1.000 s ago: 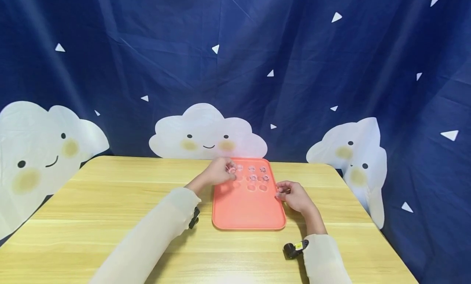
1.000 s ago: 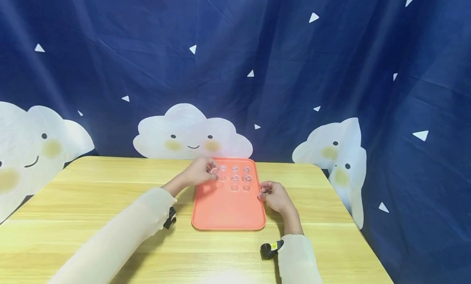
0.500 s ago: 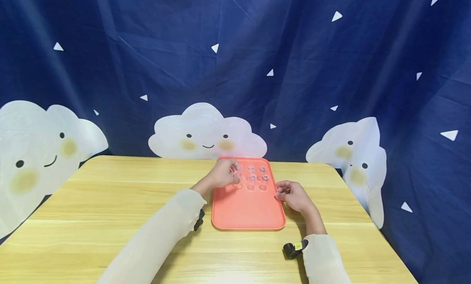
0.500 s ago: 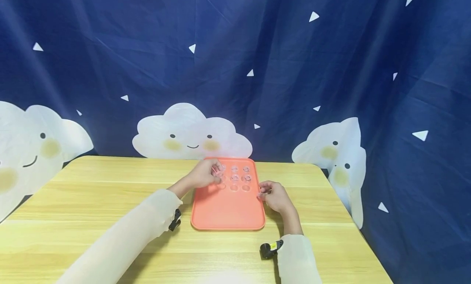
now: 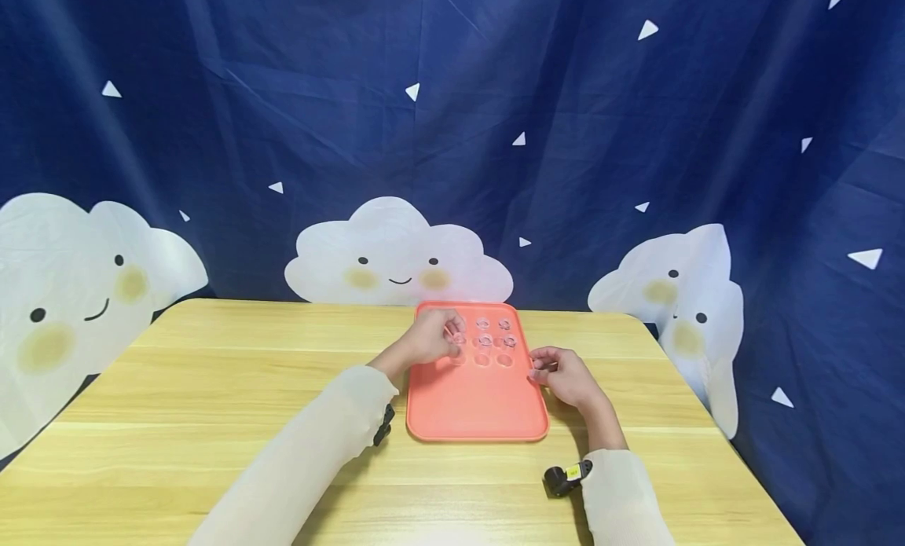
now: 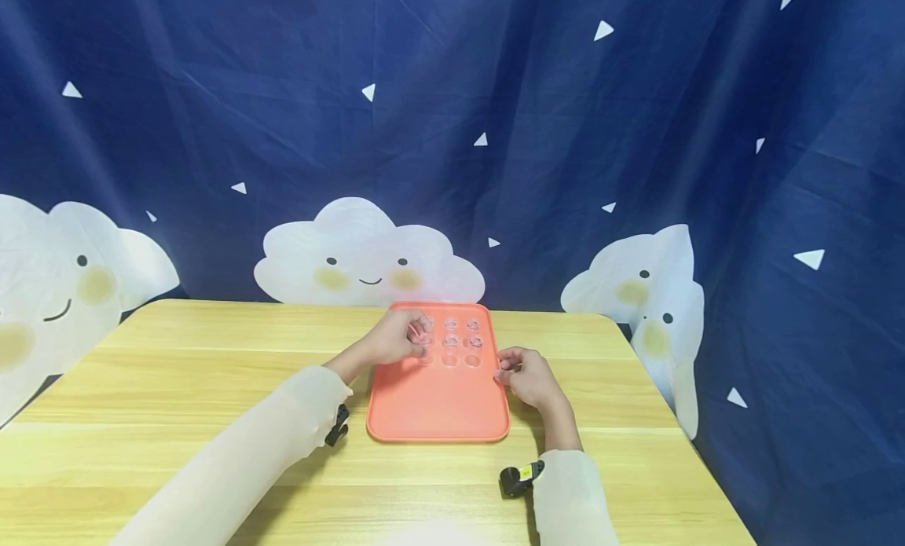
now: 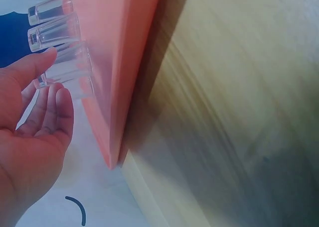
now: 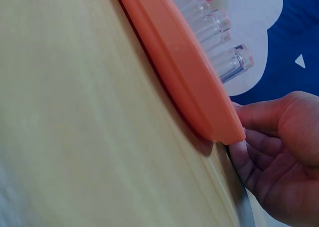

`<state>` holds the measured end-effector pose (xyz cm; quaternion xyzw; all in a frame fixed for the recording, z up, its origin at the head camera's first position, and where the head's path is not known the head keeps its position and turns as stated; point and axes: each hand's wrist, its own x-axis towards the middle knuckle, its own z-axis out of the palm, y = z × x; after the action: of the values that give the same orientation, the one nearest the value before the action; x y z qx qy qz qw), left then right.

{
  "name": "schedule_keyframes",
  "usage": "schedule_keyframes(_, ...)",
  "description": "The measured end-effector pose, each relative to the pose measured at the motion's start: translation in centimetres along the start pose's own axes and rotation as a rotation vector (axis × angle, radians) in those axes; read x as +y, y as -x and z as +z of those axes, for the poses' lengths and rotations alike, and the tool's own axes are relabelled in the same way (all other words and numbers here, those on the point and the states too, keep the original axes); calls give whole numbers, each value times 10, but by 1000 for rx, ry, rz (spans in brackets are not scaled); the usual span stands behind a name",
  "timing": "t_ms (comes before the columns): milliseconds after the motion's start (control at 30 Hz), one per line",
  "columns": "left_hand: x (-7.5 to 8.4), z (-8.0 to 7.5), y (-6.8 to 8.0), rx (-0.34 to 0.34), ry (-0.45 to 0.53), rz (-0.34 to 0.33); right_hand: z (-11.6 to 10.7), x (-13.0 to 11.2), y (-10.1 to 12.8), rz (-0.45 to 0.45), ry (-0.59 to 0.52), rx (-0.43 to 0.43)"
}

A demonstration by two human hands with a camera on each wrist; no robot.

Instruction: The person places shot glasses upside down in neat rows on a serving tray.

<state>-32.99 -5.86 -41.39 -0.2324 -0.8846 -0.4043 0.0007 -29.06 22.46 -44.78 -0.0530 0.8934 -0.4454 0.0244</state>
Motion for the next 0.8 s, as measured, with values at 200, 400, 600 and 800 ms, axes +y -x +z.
schedule_keyframes(200,0,0,0,-13,7,-9,0,0,0,3,-2,1)
schedule_keyframes(400,-1,0,0,-20,10,-21,0,1,0,-3,-11,3)
schedule_keyframes(600,-6,-4,1,-28,16,7,1,1,0,-1,-10,4)
schedule_keyframes(800,-15,-15,8,2,-3,26,1,1,-1,-4,-16,2)
